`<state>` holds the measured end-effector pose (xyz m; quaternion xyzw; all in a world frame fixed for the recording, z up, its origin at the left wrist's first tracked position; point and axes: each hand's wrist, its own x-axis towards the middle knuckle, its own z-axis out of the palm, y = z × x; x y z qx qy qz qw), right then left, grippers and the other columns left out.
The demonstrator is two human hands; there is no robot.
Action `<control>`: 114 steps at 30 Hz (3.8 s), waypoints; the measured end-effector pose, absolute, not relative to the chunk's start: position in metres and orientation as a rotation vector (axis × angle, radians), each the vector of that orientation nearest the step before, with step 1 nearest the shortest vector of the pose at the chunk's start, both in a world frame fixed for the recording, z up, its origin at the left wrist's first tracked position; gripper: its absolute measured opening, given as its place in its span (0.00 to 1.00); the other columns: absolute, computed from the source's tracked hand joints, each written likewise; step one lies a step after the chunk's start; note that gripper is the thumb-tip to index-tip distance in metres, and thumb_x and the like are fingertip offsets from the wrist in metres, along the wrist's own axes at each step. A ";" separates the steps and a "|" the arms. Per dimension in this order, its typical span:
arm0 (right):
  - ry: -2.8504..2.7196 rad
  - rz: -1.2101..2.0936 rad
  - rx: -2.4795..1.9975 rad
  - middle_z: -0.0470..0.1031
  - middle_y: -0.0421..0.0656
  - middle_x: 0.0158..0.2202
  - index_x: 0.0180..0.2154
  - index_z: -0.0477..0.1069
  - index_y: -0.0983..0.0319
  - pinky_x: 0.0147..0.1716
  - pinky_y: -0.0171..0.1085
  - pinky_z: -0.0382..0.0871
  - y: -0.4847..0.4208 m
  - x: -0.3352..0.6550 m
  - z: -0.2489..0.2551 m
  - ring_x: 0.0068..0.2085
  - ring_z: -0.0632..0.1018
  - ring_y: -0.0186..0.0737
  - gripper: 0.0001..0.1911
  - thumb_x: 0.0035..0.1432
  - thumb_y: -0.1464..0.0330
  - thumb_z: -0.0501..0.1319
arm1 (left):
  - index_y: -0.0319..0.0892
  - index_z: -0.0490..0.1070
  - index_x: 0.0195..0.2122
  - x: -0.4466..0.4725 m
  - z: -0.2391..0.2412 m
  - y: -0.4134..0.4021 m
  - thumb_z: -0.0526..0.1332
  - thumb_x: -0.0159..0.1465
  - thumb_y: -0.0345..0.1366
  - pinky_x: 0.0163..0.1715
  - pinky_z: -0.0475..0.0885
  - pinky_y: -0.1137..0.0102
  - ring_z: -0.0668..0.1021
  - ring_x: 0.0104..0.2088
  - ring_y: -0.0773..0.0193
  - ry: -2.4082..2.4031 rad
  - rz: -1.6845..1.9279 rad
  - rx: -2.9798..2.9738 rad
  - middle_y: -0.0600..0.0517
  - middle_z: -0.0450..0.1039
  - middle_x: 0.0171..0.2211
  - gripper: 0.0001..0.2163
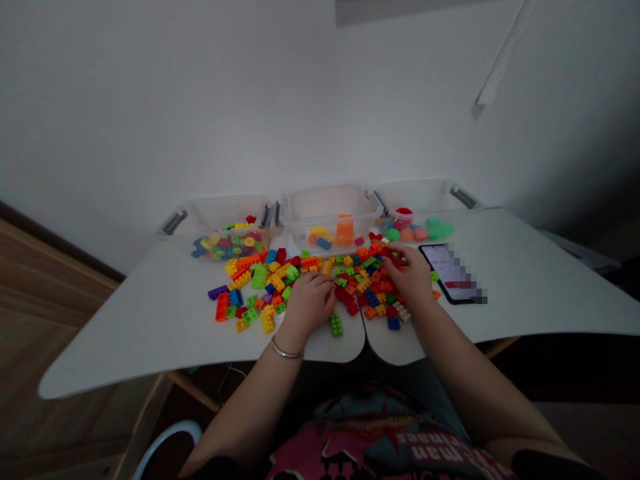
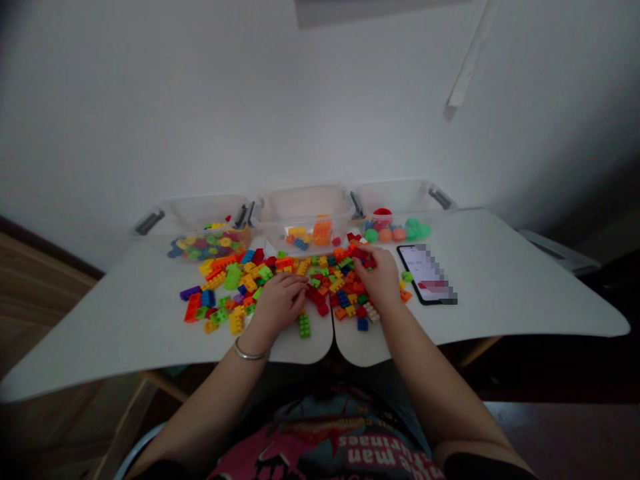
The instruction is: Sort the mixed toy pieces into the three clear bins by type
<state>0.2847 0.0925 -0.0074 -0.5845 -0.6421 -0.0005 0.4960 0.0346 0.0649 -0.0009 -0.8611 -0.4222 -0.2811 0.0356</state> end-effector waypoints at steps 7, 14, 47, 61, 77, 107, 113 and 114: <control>-1.294 0.215 -1.274 0.77 0.42 0.35 0.42 0.74 0.59 0.33 0.39 0.69 0.097 0.287 0.024 0.33 0.75 0.38 0.16 0.53 0.58 0.63 | 0.42 0.78 0.34 0.035 0.001 0.064 0.59 0.63 0.28 0.46 0.74 0.59 0.78 0.41 0.57 -1.314 -0.868 -2.647 0.51 0.81 0.41 0.08; -1.389 0.131 -1.087 0.77 0.41 0.38 0.41 0.73 0.58 0.33 0.38 0.70 0.127 0.271 0.082 0.34 0.75 0.36 0.12 0.55 0.62 0.63 | 0.42 0.78 0.34 0.035 -0.001 0.064 0.58 0.63 0.29 0.46 0.74 0.59 0.77 0.42 0.57 -1.324 -0.869 -2.652 0.50 0.81 0.41 0.08; -1.770 0.221 -1.563 0.81 0.46 0.38 0.40 0.79 0.58 0.45 0.47 0.71 0.211 0.194 0.100 0.40 0.79 0.46 0.13 0.53 0.61 0.64 | 0.42 0.78 0.36 0.033 -0.001 0.063 0.58 0.63 0.28 0.46 0.74 0.59 0.77 0.41 0.58 -1.296 -0.868 -2.672 0.50 0.81 0.41 0.09; -1.703 0.069 -1.139 0.78 0.45 0.37 0.40 0.75 0.59 0.42 0.44 0.71 0.121 0.232 0.071 0.35 0.75 0.41 0.10 0.57 0.66 0.59 | 0.42 0.78 0.35 0.035 0.001 0.063 0.58 0.63 0.29 0.46 0.74 0.59 0.77 0.41 0.57 -1.326 -0.846 -2.663 0.50 0.81 0.41 0.09; -2.211 -0.072 -1.271 0.75 0.46 0.55 0.55 0.72 0.61 0.56 0.52 0.64 0.106 0.234 -0.001 0.52 0.72 0.50 0.21 0.61 0.73 0.54 | 0.42 0.78 0.35 0.036 0.006 0.062 0.58 0.62 0.28 0.47 0.74 0.59 0.78 0.41 0.57 -1.320 -0.830 -2.666 0.50 0.81 0.40 0.08; -1.776 0.070 -1.222 0.79 0.48 0.40 0.42 0.74 0.59 0.46 0.49 0.71 0.110 0.245 -0.009 0.43 0.77 0.49 0.12 0.58 0.62 0.60 | 0.42 0.77 0.34 0.036 -0.003 0.068 0.58 0.63 0.29 0.44 0.74 0.60 0.77 0.39 0.57 -1.389 -0.822 -2.582 0.49 0.81 0.38 0.08; -1.586 0.088 -1.147 0.78 0.46 0.38 0.40 0.73 0.59 0.42 0.47 0.72 0.110 0.249 -0.002 0.40 0.77 0.45 0.11 0.56 0.61 0.62 | 0.42 0.78 0.35 0.036 -0.001 0.067 0.59 0.62 0.29 0.43 0.74 0.60 0.76 0.39 0.57 -1.409 -0.810 -2.580 0.49 0.81 0.38 0.07; -1.559 0.087 -1.141 0.78 0.45 0.38 0.40 0.73 0.59 0.42 0.47 0.72 0.110 0.250 0.002 0.40 0.77 0.45 0.11 0.55 0.61 0.63 | 0.42 0.78 0.35 0.036 0.000 0.067 0.59 0.62 0.29 0.43 0.74 0.60 0.76 0.39 0.57 -1.406 -0.808 -2.584 0.50 0.81 0.38 0.07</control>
